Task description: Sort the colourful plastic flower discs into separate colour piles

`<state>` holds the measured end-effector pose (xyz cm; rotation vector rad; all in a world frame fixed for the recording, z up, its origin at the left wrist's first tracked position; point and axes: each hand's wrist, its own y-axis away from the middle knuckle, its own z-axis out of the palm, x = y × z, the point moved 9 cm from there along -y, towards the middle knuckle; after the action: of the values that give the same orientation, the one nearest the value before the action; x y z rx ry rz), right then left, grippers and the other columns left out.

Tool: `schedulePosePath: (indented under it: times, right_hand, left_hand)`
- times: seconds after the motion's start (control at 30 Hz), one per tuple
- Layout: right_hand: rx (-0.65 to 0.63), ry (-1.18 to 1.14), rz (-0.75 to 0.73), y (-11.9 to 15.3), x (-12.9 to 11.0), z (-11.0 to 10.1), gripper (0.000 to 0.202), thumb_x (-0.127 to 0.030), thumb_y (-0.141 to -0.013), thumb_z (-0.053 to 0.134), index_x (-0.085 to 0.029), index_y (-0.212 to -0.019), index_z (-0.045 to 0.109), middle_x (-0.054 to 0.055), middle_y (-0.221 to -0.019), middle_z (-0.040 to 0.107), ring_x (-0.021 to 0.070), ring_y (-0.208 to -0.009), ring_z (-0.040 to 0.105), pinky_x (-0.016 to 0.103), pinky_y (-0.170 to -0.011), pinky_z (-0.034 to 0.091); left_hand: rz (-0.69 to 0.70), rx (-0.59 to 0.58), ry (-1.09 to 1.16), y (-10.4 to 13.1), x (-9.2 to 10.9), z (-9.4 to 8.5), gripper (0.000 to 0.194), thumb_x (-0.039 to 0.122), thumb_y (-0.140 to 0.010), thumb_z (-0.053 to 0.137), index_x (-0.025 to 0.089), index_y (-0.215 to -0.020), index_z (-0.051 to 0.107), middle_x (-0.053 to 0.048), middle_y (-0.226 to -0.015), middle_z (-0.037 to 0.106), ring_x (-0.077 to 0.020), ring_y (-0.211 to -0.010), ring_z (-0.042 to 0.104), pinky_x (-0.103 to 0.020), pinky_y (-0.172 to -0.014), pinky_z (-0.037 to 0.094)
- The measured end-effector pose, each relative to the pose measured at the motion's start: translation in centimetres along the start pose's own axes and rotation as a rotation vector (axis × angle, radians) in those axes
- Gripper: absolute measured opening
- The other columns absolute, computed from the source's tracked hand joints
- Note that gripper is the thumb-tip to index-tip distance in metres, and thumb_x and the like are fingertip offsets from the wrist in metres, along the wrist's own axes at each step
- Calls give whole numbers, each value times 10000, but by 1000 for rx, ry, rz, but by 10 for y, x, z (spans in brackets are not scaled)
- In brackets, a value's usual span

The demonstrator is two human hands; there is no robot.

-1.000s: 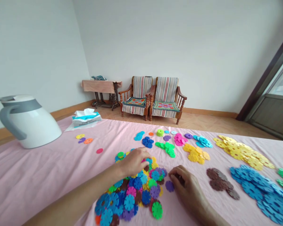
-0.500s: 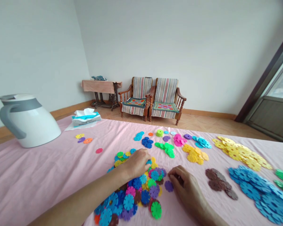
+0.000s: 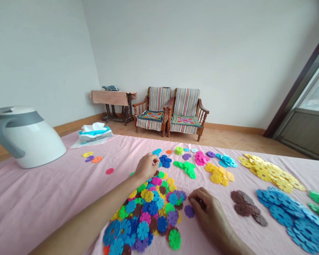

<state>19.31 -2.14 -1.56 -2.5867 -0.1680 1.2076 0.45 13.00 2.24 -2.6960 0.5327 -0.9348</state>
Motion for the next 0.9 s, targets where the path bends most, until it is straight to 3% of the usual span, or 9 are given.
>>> schedulePosePath:
  times: [0.23, 0.33, 0.4, 0.5, 0.6, 0.63, 0.7, 0.77, 0.9]
  right_hand:
    - [10, 1, -8, 0, -2, -1, 190, -229, -850, 453, -193, -734, 599, 21, -750, 593, 144, -662, 543, 237, -589, 375]
    - [8, 0, -9, -1, -3, -1, 187, -225, -850, 452, -192, -738, 599, 21, -752, 590, 143, -665, 540, 237, -592, 374]
    - [11, 3, -5, 0, -3, -1, 183, -224, -850, 454, -192, -740, 597, 21, -751, 587, 143, -664, 538, 240, -593, 372]
    - [8, 0, -2, 1, -2, -1, 181, -227, -855, 454, -192, -743, 592, 18, -748, 581, 142, -667, 534, 244, -596, 371]
    - [1, -6, 0, 1, -2, -1, 179, -233, -858, 457, -193, -741, 587, 16, -751, 576, 142, -671, 532, 246, -601, 374]
    - [-1, -8, 1, 0, -2, -1, 178, -233, -858, 458, -193, -739, 585, 16, -753, 576, 143, -676, 533, 248, -605, 376]
    - [-2, -12, 0, 0, -2, -1, 173, -231, -857, 461, -192, -744, 585, 18, -760, 578, 146, -689, 537, 250, -614, 382]
    - [0, -16, -1, 0, -3, -1, 170, -226, -856, 461, -190, -748, 587, 17, -755, 578, 145, -689, 538, 251, -617, 386]
    - [9, -8, -1, 1, -3, -2, 178, -220, -854, 463, -187, -738, 593, 16, -746, 580, 141, -673, 533, 249, -605, 385]
  left_hand:
    - [-322, 119, 3, -47, -81, -8, 95, 173, -720, 583, 148, -678, 665, -69, -688, 691, -202, -656, 630, -258, -582, 417]
    - [-358, 109, 8, -50, -92, -6, 106, 165, -717, 576, 142, -704, 678, -64, -623, 676, -211, -615, 628, -269, -565, 420]
    - [-336, 100, 7, -48, -88, -8, 124, 143, -715, 565, 135, -751, 682, -69, -661, 685, -214, -653, 635, -277, -599, 433]
    - [-231, 74, 9, -35, -62, -13, 177, 123, -722, 555, 139, -851, 675, -74, -828, 700, -201, -778, 633, -275, -699, 445]
    - [-67, -62, 56, -8, -16, -9, 117, 152, -728, 582, 180, -782, 683, -9, -768, 691, -144, -727, 622, -215, -687, 447]
    - [12, -148, 84, 4, 4, -4, 104, 159, -729, 594, 193, -754, 689, 9, -742, 686, -128, -696, 616, -200, -669, 446]
    - [314, -376, 140, 39, 54, 9, 127, 153, -764, 575, 189, -760, 696, 0, -768, 677, -127, -724, 610, -206, -697, 447]
    - [500, -478, 122, 70, 86, 12, 144, 143, -774, 585, 197, -843, 699, -14, -859, 671, -150, -846, 605, -229, -797, 440]
    - [579, -521, 9, 95, 102, 21, 282, 156, -789, 596, 229, -1056, 651, -53, -1028, 614, -193, -951, 576, -270, -852, 440]
